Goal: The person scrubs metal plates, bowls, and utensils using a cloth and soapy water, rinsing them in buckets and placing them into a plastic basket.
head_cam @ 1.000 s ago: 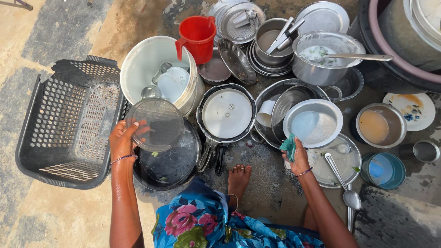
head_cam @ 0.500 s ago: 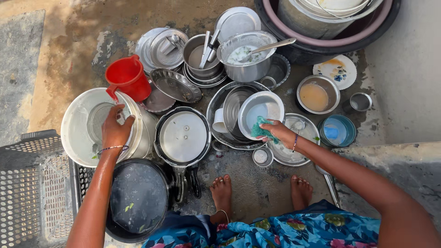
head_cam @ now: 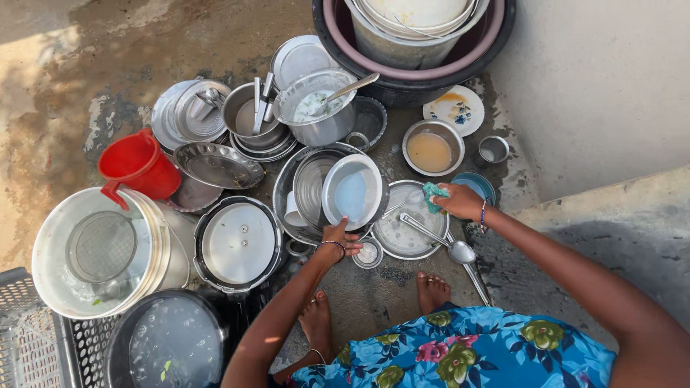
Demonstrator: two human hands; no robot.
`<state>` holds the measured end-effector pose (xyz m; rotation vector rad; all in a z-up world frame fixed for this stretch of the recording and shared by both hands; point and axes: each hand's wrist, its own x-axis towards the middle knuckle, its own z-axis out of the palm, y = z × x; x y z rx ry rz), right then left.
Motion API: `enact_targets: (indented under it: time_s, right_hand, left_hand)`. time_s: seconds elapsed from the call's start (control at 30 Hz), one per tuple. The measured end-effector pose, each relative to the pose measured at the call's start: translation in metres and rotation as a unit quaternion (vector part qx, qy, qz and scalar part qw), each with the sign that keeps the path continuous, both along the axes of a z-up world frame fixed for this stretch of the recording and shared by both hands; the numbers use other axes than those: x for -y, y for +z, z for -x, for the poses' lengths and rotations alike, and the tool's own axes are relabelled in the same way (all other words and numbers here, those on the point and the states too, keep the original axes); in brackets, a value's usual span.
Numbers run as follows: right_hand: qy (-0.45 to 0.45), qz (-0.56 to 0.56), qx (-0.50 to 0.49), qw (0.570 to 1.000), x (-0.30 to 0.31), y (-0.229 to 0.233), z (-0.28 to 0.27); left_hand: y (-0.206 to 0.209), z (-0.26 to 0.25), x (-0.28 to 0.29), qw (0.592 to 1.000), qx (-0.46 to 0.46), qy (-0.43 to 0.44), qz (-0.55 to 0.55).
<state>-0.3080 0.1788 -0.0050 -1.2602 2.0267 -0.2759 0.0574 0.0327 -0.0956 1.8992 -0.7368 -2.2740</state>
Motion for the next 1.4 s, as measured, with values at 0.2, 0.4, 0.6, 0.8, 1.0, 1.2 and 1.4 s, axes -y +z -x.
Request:
enact_targets:
  time_s: [0.2, 0.4, 0.6, 0.8, 1.0, 1.2, 1.4]
  right_hand:
    - [-0.192, -0.004, 0.204, 0.96, -0.026, -0.042, -0.005]
    - [-0.335, 0.069, 0.365, 0.866, -0.041, -0.056, -0.03]
    - [-0.488, 0.188, 0.555, 0.648, -0.032, 0.006, -0.048]
    - [-0.55, 0.307, 0.5, 0.594, -0.002, -0.023, 0.001]
    - [-0.671, 0.395, 0.395, 0.487, 0.058, -0.09, 0.105]
    - [-0.734, 0.344, 0.297, 0.504, 0.097, -0.102, 0.169]
    - [-0.716, 0.291, 0.267, 0.575, 0.104, -0.061, 0.177]
  left_hand:
    - [-0.009, 0.022, -0.02, 0.959, -0.088, 0.266, 0.049]
    - [0.008, 0.047, -0.024, 0.937, -0.041, 0.254, 0.234]
    - [0.046, 0.137, -0.002, 0.942, -0.077, 0.106, 0.308]
    - [0.053, 0.279, 0.007, 0.914, 0.028, -0.063, 0.4]
    - [0.009, 0.362, 0.016, 0.875, -0.103, -0.07, 0.468]
    - [0.02, 0.272, -0.057, 0.921, -0.185, -0.149, 0.308]
    - [0.1, 0.133, -0.042, 0.799, 0.063, -0.146, 0.58]
